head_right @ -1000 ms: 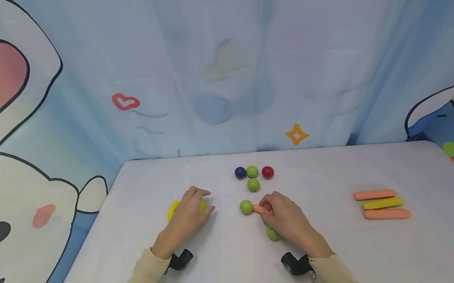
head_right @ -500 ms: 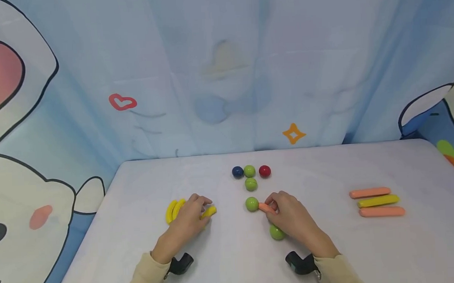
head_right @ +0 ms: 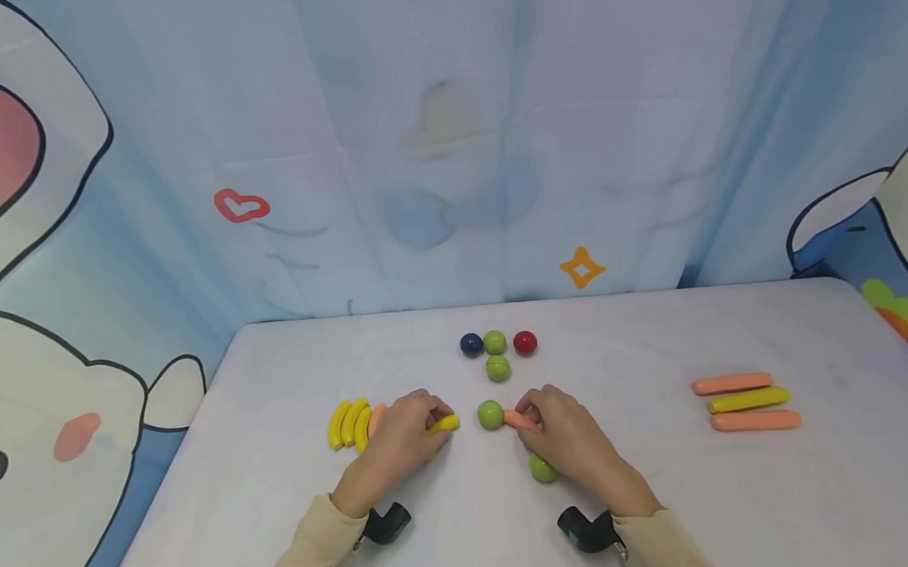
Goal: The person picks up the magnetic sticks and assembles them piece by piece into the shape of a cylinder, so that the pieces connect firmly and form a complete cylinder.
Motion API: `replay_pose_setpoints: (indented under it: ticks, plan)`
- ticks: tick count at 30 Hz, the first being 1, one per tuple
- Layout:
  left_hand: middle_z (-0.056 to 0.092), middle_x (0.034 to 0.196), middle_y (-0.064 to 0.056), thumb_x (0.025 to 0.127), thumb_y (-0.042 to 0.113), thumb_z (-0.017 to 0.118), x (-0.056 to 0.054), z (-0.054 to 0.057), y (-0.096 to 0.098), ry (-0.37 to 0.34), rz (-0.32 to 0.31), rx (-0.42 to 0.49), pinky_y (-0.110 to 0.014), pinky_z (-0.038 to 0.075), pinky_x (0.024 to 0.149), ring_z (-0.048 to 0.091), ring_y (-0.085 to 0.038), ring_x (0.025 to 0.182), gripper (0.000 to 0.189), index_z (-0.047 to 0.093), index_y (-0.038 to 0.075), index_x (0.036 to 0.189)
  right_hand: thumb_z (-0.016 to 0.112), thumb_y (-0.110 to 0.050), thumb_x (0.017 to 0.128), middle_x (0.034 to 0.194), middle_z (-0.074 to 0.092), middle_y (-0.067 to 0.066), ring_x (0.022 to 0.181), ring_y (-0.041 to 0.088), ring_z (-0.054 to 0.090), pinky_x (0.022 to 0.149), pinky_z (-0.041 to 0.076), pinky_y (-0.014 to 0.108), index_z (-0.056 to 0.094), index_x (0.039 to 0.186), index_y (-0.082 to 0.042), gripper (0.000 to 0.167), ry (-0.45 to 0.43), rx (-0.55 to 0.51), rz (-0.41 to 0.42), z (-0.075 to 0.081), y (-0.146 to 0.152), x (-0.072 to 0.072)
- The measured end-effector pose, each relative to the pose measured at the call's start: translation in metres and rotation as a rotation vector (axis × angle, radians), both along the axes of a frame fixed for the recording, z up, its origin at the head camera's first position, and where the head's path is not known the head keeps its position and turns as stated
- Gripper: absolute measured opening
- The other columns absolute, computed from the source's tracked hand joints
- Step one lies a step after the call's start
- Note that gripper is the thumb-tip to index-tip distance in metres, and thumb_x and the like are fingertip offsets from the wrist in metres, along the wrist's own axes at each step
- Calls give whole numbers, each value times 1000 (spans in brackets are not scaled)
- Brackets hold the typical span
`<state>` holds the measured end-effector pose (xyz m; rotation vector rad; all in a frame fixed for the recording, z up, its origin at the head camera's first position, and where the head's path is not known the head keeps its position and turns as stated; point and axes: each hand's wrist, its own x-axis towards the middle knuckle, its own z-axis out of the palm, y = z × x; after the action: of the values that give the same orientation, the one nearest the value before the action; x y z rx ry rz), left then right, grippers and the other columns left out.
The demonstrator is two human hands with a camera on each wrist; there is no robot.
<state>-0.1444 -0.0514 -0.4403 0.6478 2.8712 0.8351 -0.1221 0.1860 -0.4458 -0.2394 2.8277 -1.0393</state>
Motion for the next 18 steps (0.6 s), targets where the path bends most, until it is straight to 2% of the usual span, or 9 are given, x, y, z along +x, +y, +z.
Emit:
replay_pose_setpoints:
  ticks: [8, 12, 18]
  plan:
    - [66, 97, -2, 93, 7, 80, 2, -5, 12, -3, -1, 17, -22, 53, 79, 56, -9, 83, 19, 78, 2, 111, 82, -8, 89, 89, 59, 1, 75, 16, 50, 61, 44, 25, 71, 110, 1, 25, -6, -19, 14, -1, -7, -1]
    - [66, 98, -3, 94, 10, 80, 2, -7, 12, 14, -3, 21, -22, 52, 77, 56, -10, 83, 19, 78, 2, 111, 82, -8, 89, 87, 58, 1, 75, 16, 50, 61, 44, 25, 71, 109, 1, 25, -6, -17, 19, -1, -11, -1]
    - [67, 97, -5, 93, 11, 81, 3, -4, 10, -2, 14, -7, -20, 49, 71, 53, -10, 78, 21, 77, 0, 111, 82, -9, 89, 87, 57, 1, 75, 16, 49, 61, 42, 26, 72, 110, 1, 25, -3, -16, 20, -1, -11, -1]
